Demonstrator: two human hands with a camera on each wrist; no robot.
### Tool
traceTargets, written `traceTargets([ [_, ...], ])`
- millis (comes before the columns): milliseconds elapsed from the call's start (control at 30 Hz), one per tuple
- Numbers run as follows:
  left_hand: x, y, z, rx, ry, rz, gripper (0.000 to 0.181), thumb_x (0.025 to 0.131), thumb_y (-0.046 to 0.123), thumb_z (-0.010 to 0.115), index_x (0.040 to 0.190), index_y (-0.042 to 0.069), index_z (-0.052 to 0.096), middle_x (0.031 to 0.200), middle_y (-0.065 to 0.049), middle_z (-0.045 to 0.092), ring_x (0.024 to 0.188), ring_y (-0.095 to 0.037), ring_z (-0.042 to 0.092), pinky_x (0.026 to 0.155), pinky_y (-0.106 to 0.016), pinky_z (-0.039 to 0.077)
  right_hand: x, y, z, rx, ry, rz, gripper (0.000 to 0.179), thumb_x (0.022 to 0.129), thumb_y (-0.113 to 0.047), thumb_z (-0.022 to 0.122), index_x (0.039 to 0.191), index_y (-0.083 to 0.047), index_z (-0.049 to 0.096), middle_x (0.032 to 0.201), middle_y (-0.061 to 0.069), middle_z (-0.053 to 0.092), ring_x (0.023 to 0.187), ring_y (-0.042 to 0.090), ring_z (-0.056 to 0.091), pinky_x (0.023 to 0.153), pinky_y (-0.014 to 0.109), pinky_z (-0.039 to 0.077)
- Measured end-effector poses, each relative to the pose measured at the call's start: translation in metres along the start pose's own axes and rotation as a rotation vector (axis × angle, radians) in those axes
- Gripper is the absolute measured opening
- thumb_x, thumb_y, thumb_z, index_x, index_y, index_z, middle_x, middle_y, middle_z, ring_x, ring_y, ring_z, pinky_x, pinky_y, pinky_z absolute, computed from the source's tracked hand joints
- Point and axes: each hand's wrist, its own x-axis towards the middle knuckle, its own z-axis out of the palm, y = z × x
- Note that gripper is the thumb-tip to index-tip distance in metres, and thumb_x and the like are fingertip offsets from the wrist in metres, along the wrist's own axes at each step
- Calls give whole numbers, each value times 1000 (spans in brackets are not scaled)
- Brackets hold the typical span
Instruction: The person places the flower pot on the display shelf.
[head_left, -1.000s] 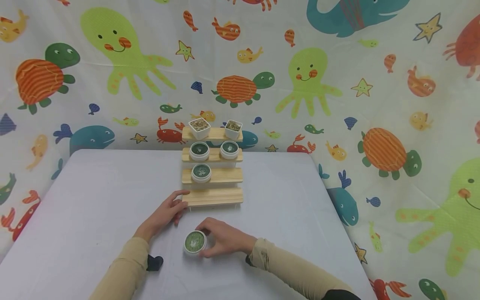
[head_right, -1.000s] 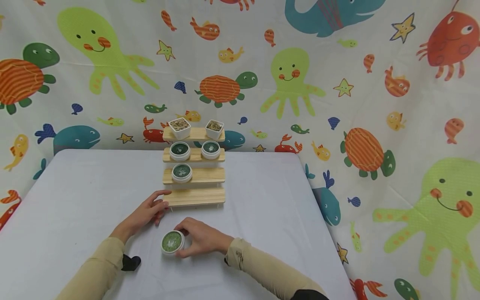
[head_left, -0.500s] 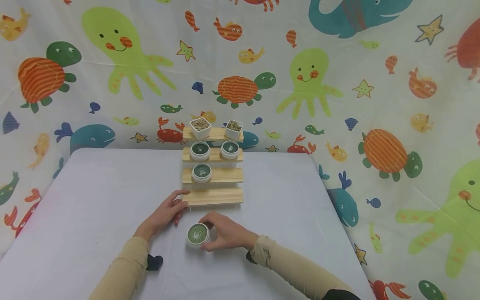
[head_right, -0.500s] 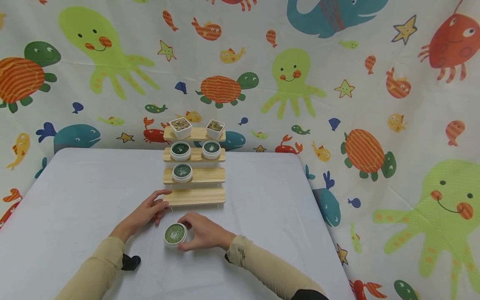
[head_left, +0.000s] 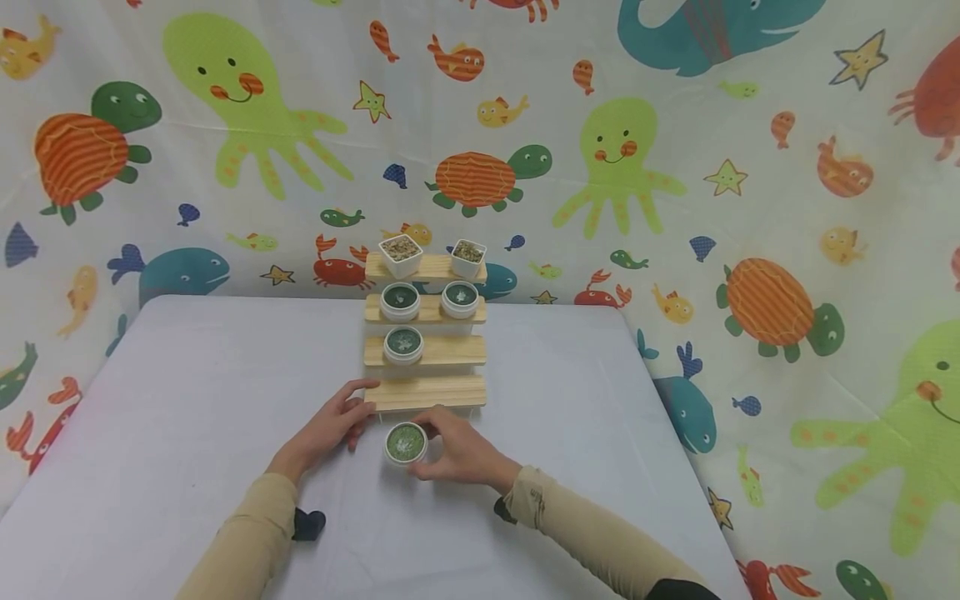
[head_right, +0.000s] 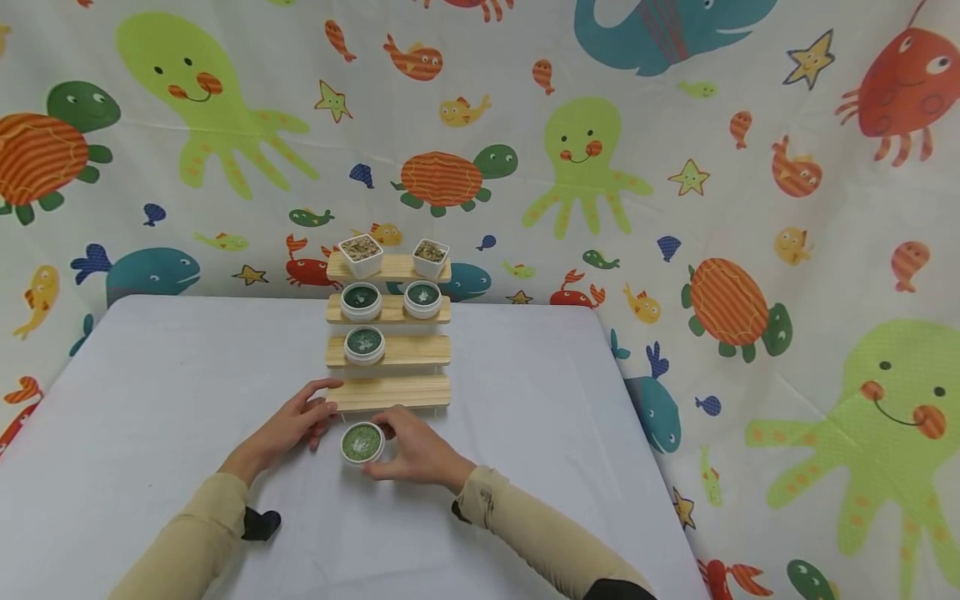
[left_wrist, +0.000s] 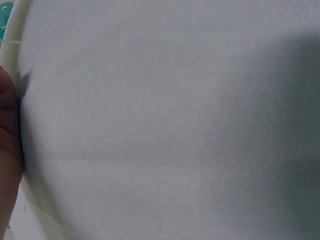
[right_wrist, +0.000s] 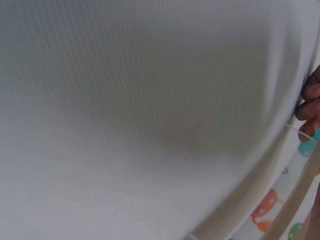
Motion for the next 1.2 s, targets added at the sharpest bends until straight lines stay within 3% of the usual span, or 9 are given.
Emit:
traceTargets([
  [267,-12,23,3,7,-17,5,47,102,21,53,144,9,36,72,-8,45,58,-21,48,55,-33,47,4,1,-9,39,40,69,57,78,-23,83,124,-8,52,113,-1,54,102,6,53,89,21,47],
  [567,-11,21,3,-19,-16,8,47,102,20,54,144,9,36,72,-8,45,57,-20,47,54,-33,47,9,7,-15,26,128,70,57,76,-23,83,122,-7,55,113,0,57,101,7,55,88,21,48],
  [833,-14,28,4,-4,-14,-2,47,102,20,53,144,9,36,73,-8,45,58,-20,47,55,-33,47,11,7,-20,48,160,130,57,78,-26,83,122,-6,54,114,1,57,101,8,55,88,21,48],
  [967,-12,23,3,-7,-17,3,47,102,20,53,144,8,36,73,-8,44,58,-21,47,55,-33,46,12,8,-21,56,166,154,57,78,-26,82,123,-6,54,115,1,56,102,8,56,89,21,48],
  [1200,0,-1,0,0,-6,7,49,103,26,53,147,14,34,73,-6,44,58,-18,46,53,-32,45,14,8,-25,56,187,165,58,80,-28,81,125,-5,53,117,3,56,104,10,56,90,22,48],
])
